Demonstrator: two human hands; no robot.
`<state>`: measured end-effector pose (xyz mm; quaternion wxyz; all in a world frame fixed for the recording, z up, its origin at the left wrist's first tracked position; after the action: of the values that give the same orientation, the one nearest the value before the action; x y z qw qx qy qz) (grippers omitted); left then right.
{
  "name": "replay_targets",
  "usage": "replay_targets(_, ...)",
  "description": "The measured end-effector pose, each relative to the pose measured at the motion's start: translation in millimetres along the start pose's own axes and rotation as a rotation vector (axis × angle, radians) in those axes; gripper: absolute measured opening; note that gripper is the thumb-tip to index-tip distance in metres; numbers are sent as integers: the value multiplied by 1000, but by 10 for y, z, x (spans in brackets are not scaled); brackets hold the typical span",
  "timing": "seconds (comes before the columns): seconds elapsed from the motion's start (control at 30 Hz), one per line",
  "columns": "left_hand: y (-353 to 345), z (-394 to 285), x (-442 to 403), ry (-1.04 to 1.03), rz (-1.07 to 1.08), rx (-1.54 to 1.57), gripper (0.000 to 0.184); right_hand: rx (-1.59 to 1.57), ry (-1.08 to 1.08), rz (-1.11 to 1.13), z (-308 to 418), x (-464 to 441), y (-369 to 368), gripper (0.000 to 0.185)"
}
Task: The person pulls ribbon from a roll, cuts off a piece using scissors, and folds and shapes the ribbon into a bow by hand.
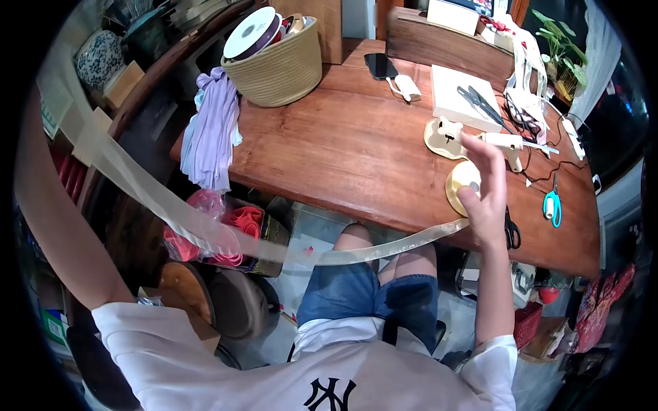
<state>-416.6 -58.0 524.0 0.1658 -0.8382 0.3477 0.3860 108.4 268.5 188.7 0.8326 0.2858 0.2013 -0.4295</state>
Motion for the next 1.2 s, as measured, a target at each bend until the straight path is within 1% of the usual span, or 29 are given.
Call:
replay_targets(0.03,-64,9,-20,5,1,-1,12,-200,67,56,236,-154,-195,78)
replay_targets(0.07,-128,25,-31,3,0,3,12,-337,155,170,511,-319,-449,87)
replay_targets(0.1,-195,37,-56,3,-7,1,13,-470,270,249,773,-458,-705,109)
replay_targets(0.17,-321,116,-84,5,-20,18,13,-635,348,457,1329,-617,-1202,112)
replay_targets(0.2,-381,159,-109,5,-24,35,13,-524,442,505,1522,-644,-1398,111)
replay_targets(0.23,-418,194,-182,7,-27,59,13,-651,301,610,1602,-661,-1689,109)
replay_targets(0.3,-440,260,-216,10,-46,93,14,-1141,74,844,1741,-534,-2035,77)
replay_targets(0.33,-437,294,-255,12,-52,109,14,-1242,8,970,1778,-420,-2004,49)
replay_targets(0.37,-425,325,-283,17,-59,122,14,-1315,6,1003,1665,-268,-2164,31)
replay_targets(0.4,-390,375,-310,23,-65,137,14,-1147,-139,1127,1543,-133,-2056,18)
replay_targets(0.43,-355,420,-356,34,-69,153,14,-1147,-180,1148,1339,-20,-2006,14)
replay_targets(0.47,-300,494,-379,48,-75,172,15,-1002,-257,1170,1103,68,-1863,13)
replay_targets(0.5,-223,579,-391,63,-81,206,15,-865,-331,1145,888,81,-1644,15)
replay_targets(0.53,-192,699,-390,88,-68,256,15,-726,-450,1118,634,97,-1422,16)
replay_targets(0.6,206,1131,-340,139,335,497,15,-616,-550,986,274,21,-886,16)
replay_targets(0.63,411,1337,-257,192,531,586,17,-557,-533,924,140,-42,-621,17)
replay_targets(0.67,605,1509,-118,234,398,644,19,-497,-513,863,27,-112,-372,18)
replay_targets(0.73,852,1852,185,319,130,750,29,-509,-471,725,-78,-249,60,19)
replay_targets(0.8,643,2108,449,398,179,817,29,-612,-430,576,-30,-382,357,17)
replay_targets(0.83,614,2238,509,403,93,759,26,-618,-389,530,49,-474,440,17)
replay_targets(0.87,471,2306,547,357,145,698,13,-625,-349,482,142,-566,515,16)
replay_targets(0.9,223,2272,671,351,31,507,13,-612,-302,475,238,-646,540,18)
replay_targets(0.93,-186,2107,845,340,-80,315,24,-569,-275,480,335,-727,527,18)
replay_targets(1.0,-1020,1955,1055,445,-83,253,38,-450,-309,467,501,-824,446,18)
replay_targets(1.07,-1725,2063,1134,484,242,323,38,-339,-344,514,510,-896,276,18)
replay_targets(1.13,-2749,1794,1502,542,258,399,39,-242,-369,563,527,-920,53,17)
replay_targets(1.2,-3566,1700,1864,578,568,420,43,-119,-360,628,531,-918,-171,18)
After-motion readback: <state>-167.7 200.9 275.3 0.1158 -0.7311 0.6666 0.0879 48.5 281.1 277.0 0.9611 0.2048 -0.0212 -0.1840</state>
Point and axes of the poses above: each hand's wrist, its own x-axis away from the middle knuckle, its own y-axis out of the back of the hand, z = x × y, the point moved 9 cm from there along -x, towards the middle knuckle, and after that the axes turned 8 degrees about z, right-handed, at the moved point
